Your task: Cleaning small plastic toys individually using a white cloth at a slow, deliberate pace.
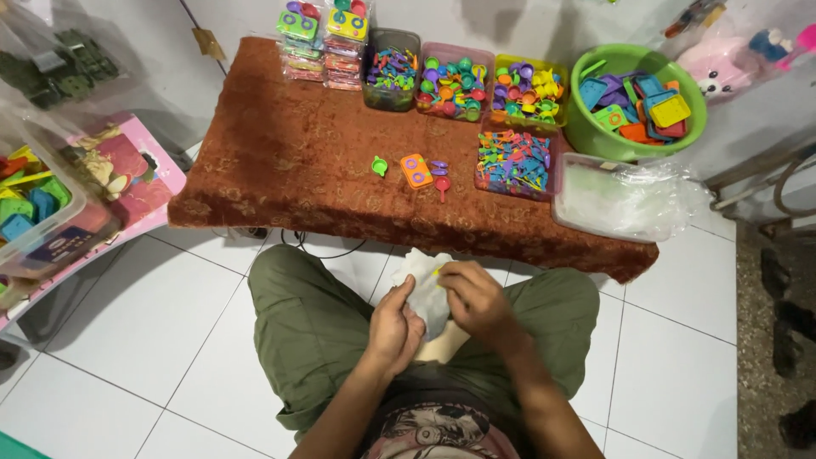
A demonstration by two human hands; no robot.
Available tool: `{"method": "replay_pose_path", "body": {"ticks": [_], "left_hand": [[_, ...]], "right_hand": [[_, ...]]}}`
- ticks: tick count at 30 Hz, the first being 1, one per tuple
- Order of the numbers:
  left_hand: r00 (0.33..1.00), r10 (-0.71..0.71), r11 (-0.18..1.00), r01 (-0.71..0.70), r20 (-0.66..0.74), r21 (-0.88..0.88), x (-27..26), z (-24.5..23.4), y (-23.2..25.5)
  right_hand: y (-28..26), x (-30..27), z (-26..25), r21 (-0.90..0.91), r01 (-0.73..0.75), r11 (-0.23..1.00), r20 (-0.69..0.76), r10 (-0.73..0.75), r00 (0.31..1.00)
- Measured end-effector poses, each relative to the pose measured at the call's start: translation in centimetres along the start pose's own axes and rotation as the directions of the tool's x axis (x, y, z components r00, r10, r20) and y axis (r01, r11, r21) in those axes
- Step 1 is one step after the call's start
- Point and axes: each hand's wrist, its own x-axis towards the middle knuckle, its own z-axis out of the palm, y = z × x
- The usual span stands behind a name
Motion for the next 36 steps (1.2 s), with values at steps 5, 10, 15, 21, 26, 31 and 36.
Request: {"method": "replay_pose_path", "body": {"ticks": [5,10,15,21,26,31,36], "left_hand": [[1.0,0.011,0.999,-0.012,-0.024,-0.034,1.1,-1.5,-0.5],[0.999,0.017,0.999,-0.019,-0.028,-0.037,0.1,0.1,-0.1],[1.0,-0.001,1.0,0.001,-0.018,-0.024,-4.5,6.4,2.7],[1.0,0.013,1.0,-0.014,-0.021,-0.009,-0.8,1.7,0.5],[1.0,0.018,1.0,-0.018,-0.022,-0.004,-1.6,3.1,1.1],[1.0,0.02,0.999,-0.019,-0.017,0.049,-1.6,2.4,0.8],[0.999,0.04,0.996,-0.038,-0.023,0.084,-0.5,0.0,-0.1]], "right_hand": [[-1.0,0.1,0.0,0.065,0.048,0.997,0.023,-0.049,0.999],[0.1,0.2,-0.4,-0.014,0.062,0.998,-0.009,-0.062,0.998],[0.4,-0.2,-0.1,0.061,0.024,0.998,-0.004,-0.024,1.0],[-0.9,-0.1,0.0,0.062,0.014,0.998,0.04,-0.016,0.999],[-0.9,0.2,-0.2,0.043,0.036,0.998,0.034,-0.037,0.999],[-0.9,0.4,-0.4,-0.045,0.068,0.997,0.018,-0.067,0.998],[-1.5,0.2,-0.1,0.036,0.042,0.998,0.032,-0.043,0.999]]}}
